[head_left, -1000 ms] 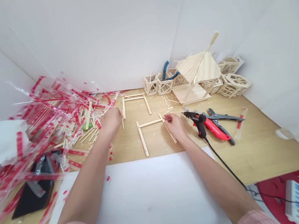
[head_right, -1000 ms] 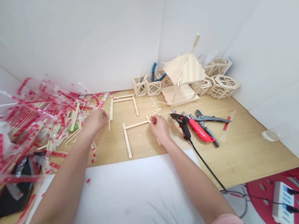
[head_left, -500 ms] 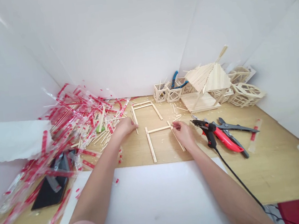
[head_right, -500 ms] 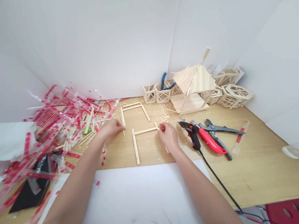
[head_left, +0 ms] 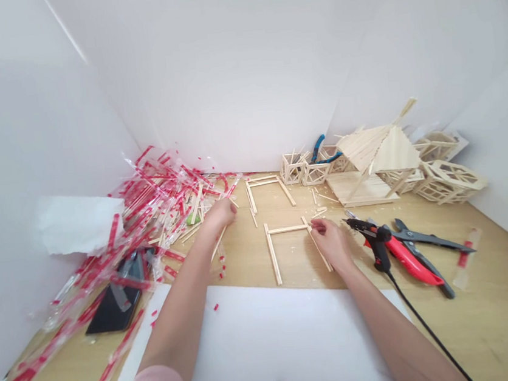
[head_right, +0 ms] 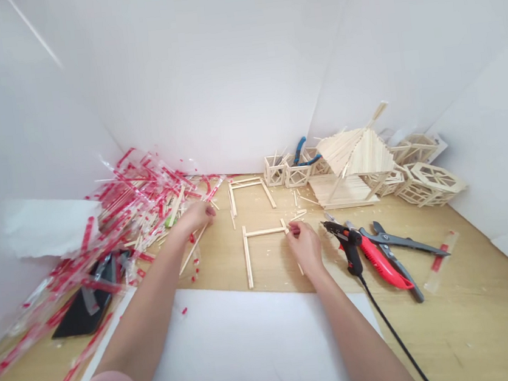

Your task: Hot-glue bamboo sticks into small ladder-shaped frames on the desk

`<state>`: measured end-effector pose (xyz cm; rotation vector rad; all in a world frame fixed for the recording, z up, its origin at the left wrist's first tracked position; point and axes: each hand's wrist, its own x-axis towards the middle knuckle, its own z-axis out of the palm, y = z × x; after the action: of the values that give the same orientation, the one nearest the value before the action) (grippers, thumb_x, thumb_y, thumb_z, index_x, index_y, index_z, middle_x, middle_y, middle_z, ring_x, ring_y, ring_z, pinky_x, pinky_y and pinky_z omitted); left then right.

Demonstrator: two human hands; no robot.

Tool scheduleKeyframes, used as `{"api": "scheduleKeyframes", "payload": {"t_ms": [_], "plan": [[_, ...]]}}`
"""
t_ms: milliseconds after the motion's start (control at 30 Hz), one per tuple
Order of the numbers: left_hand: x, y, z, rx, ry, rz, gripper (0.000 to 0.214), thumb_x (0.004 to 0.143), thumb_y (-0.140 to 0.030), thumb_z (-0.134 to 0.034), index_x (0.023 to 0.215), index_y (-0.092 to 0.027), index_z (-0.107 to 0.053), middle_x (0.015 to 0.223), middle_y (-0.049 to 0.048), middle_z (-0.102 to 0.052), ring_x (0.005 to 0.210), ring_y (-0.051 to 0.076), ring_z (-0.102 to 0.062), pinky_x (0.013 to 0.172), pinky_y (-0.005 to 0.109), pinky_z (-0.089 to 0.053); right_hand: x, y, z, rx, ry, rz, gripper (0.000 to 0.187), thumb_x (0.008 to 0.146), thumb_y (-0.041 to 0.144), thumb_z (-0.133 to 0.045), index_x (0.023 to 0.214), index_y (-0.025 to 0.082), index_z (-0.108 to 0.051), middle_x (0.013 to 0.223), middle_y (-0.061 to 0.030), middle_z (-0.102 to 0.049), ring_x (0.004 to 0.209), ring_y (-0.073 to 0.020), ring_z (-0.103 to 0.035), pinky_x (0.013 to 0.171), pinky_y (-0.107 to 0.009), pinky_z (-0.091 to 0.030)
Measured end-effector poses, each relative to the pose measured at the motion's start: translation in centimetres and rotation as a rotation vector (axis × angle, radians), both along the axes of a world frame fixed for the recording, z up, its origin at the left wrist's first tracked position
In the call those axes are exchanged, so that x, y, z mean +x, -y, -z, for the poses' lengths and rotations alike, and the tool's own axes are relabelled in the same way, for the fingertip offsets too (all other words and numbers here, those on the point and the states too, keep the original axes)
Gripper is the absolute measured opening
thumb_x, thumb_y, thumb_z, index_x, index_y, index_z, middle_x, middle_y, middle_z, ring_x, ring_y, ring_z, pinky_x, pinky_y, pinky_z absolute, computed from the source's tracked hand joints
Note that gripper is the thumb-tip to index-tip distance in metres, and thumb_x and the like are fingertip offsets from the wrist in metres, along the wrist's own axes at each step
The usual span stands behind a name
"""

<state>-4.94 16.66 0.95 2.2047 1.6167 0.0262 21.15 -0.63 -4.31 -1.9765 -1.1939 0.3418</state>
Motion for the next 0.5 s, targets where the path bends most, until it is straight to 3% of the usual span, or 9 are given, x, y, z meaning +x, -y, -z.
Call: {"api": "scheduleKeyframes", "payload": {"t_ms": [133,233,367,500], "plan": [[-4.8,-1.5,-1.7,0.065,-0.036,-0.159,0.014,0.07,-0.021,-0.06,0.08,-0.017,-0.069,0.088,0.0085,-0.071,0.085,0.02,-0.065,0.072,0.025,-0.047,0.0,0.1,-0.1,0.0,0.005,-0.009,0.028,0.072,0.027,-0.05,0.094,0.015,-0.064,0.089,-0.0082,-0.067,0.079,-0.0202,-0.063,0.077,-0.032,-0.047],[-7.4,-2.2,-1.9,0.112,-0.032,-0.215,0.016,0.07,-0.02,-0.059,0.082,-0.018,-0.069,0.087,0.0071,-0.071,0.082,0.019,-0.065,0.073,0.024,-0.047,0.0,0.0,0.1,-0.011,0.012,-0.006,0.029,0.072,0.026,-0.05,0.094,0.016,-0.064,0.089,-0.0083,-0.067,0.079,-0.0201,-0.063,0.077,-0.032,-0.047],[-7.1,-2.5,-0.6,0.248,0.039,-0.084,0.027,0.073,-0.018,-0.055,0.096,-0.019,-0.068,0.104,0.0074,-0.069,0.095,0.018,-0.062,0.084,0.025,-0.045,0.0,0.0,0.4,-0.015,0.03,0.008,0.03,0.072,0.027,-0.049,0.095,0.015,-0.064,0.088,-0.0082,-0.067,0.079,-0.0202,-0.063,0.077,-0.032,-0.047],[-5.0,-2.0,1.0,0.312,0.043,-0.024,0.025,0.073,-0.014,-0.053,0.092,-0.019,-0.068,0.103,0.0091,-0.068,0.098,0.021,-0.061,0.086,0.028,-0.043,0.0,0.0,0.3,-0.02,0.04,0.004,0.03,0.072,0.027,-0.049,0.095,0.015,-0.064,0.088,-0.0083,-0.067,0.079,-0.0201,-0.063,0.077,-0.032,-0.047]]}}
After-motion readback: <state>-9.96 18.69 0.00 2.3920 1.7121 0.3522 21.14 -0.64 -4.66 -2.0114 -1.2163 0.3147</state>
